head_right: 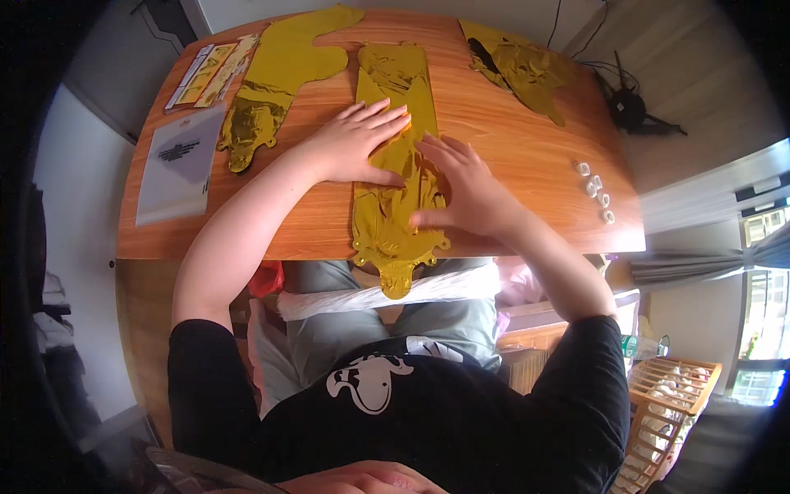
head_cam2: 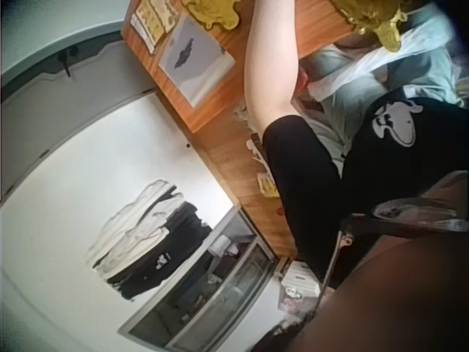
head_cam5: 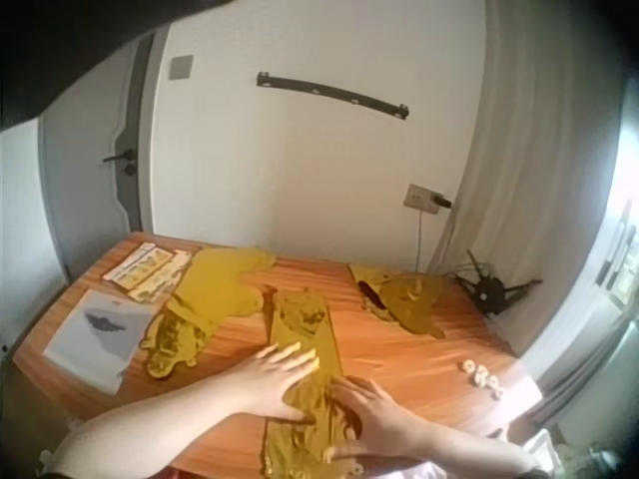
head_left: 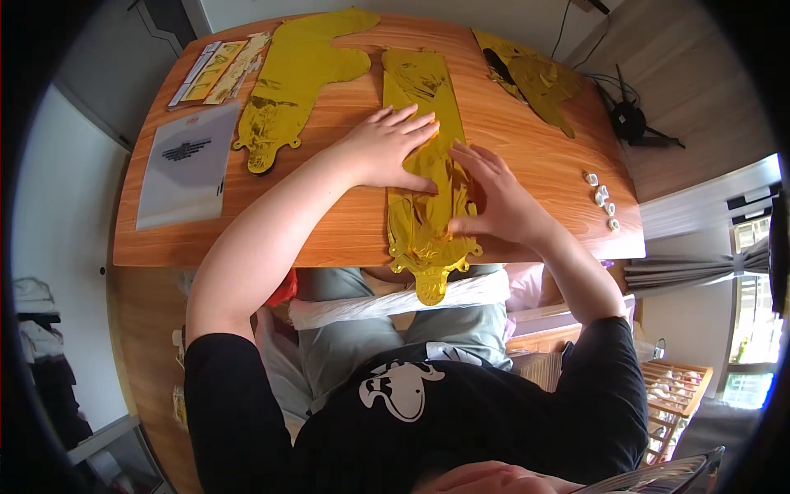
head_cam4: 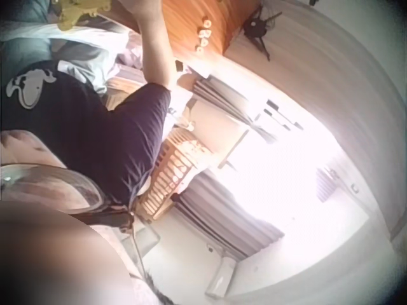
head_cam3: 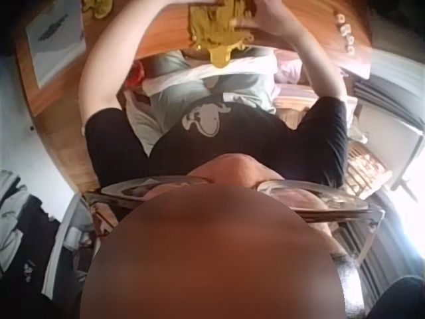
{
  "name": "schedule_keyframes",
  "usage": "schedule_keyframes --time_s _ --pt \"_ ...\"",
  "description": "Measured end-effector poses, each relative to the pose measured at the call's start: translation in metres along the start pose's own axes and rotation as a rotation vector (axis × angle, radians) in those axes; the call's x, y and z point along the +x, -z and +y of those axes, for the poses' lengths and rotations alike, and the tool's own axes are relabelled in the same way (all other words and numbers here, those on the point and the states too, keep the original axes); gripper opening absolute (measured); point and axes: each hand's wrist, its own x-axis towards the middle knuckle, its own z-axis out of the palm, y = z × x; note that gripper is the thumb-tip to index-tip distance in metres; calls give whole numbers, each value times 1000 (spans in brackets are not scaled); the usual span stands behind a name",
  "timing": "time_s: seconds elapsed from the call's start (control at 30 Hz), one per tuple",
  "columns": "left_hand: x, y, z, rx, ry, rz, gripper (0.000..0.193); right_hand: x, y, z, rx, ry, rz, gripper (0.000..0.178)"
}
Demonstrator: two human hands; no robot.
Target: Folding a bear-shaped metallic balloon on a desk.
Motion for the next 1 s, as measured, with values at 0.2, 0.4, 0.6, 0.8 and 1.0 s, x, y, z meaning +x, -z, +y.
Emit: schedule_keyframes --time_s 0.2,0.4,0.6,0.8,1.0 --pt "0 -3 -2 14 -16 25 121 -9 0 34 37 281 107 31" --pt "-3 2 1 14 0 28 112 -12 0 33 57 296 73 36" --pt "-6 6 5 17 -14 0 112 -19 3 30 64 360 110 33" --pt "-10 1 16 36 -81 1 118 -41 12 21 118 334 -22 40" --pt "-19 1 42 53 -99 2 116 -72 11 12 82 342 -38 80"
